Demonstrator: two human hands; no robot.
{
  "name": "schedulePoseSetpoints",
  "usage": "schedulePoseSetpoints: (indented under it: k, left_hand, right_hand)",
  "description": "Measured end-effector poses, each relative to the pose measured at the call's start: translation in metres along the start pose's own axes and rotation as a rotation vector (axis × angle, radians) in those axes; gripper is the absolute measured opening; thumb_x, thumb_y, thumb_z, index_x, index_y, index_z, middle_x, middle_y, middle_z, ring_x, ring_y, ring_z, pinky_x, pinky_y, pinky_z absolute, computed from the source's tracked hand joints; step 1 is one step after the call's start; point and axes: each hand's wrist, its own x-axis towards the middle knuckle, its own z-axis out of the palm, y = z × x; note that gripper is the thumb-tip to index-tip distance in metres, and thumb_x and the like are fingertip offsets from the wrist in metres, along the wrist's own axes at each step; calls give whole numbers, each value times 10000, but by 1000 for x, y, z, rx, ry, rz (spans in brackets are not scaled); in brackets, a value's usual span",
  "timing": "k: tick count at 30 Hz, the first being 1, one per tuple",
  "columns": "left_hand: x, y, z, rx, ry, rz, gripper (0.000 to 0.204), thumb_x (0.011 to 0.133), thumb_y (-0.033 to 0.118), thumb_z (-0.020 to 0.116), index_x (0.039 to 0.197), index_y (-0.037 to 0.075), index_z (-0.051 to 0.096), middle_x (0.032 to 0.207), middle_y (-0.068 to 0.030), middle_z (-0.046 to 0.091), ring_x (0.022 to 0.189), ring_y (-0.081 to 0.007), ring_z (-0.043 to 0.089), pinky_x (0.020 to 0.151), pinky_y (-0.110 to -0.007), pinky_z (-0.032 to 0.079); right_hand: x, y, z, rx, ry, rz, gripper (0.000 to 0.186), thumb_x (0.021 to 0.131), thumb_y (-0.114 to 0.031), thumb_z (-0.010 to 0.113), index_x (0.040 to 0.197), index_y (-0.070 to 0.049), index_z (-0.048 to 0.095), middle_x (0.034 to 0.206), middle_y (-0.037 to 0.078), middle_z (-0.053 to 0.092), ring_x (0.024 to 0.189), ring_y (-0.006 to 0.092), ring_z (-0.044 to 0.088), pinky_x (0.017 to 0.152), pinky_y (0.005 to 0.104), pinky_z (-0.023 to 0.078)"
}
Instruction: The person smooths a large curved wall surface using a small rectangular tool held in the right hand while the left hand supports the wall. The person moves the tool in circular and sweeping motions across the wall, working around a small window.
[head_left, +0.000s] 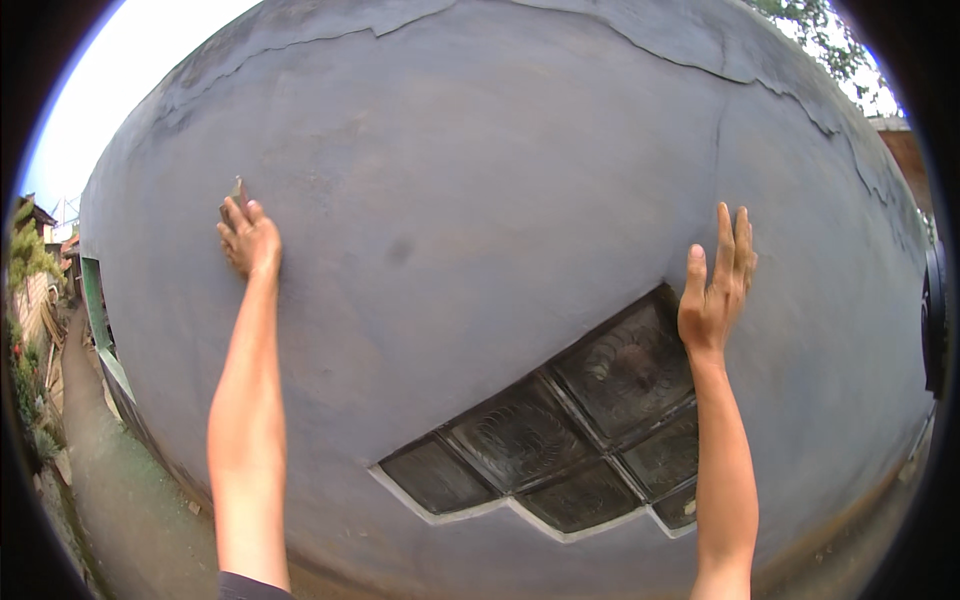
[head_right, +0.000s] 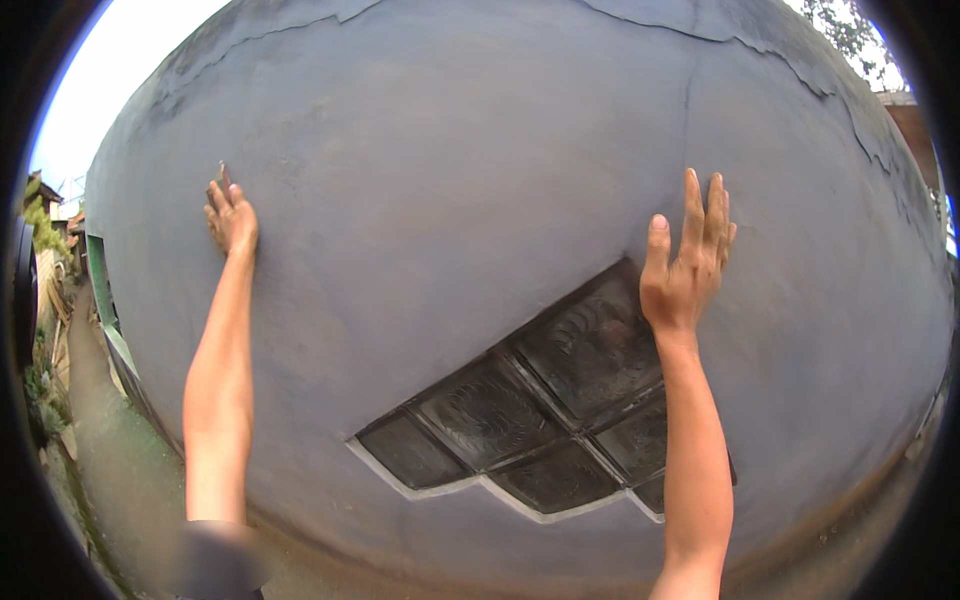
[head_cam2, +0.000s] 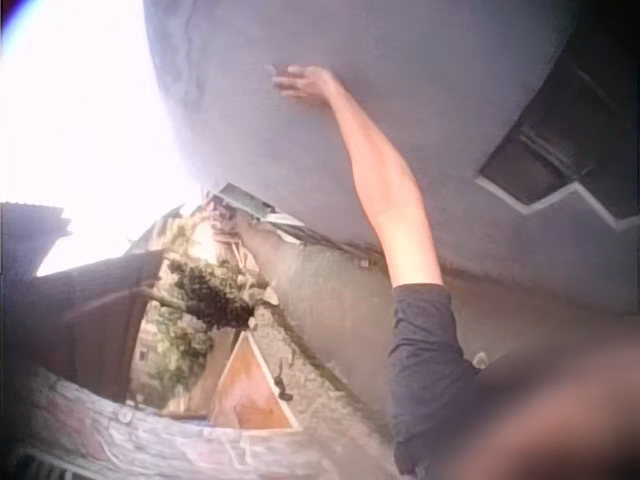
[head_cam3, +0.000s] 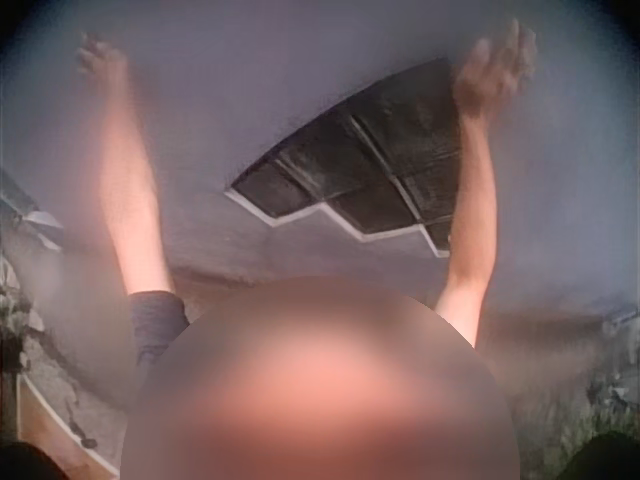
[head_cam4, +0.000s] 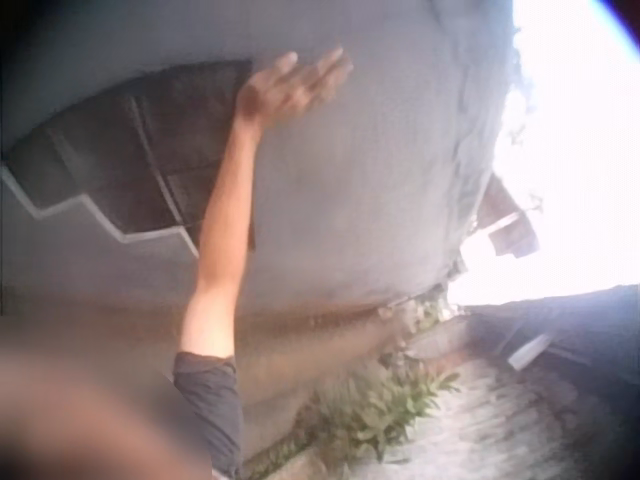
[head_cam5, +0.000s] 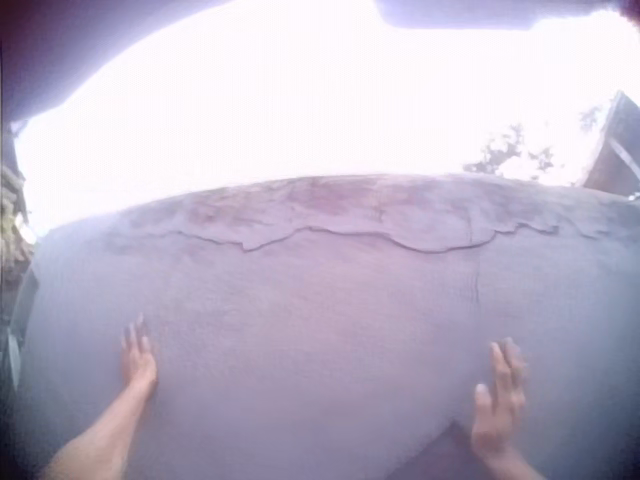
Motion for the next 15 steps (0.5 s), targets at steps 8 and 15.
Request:
schedulePoseSetpoints:
  k: [8,15]
  left_hand:
    - [-186,217,-36,-298,-3,819,634,1096,453,506,1667,199,393,1718,-188,345,1583,-429,309,1287,-593,261]
    - [-162,139,-35,-340,-55,865,600,1090,461,534,1639,230,463,1700,-167,399,1575,-415,336,1276,-566,277]
  right_hand:
    - [-4,11,4,-184,-43,-77,532,1113,-348,477,1626,-206,486,1737,134,352,1612,356,303,1315,556,211]
    - [-3,33,-8,-239,-80,-113,544,1126,-344,454,1649,-196,450,1754,132,316,1626,350,268,1318,540,205]
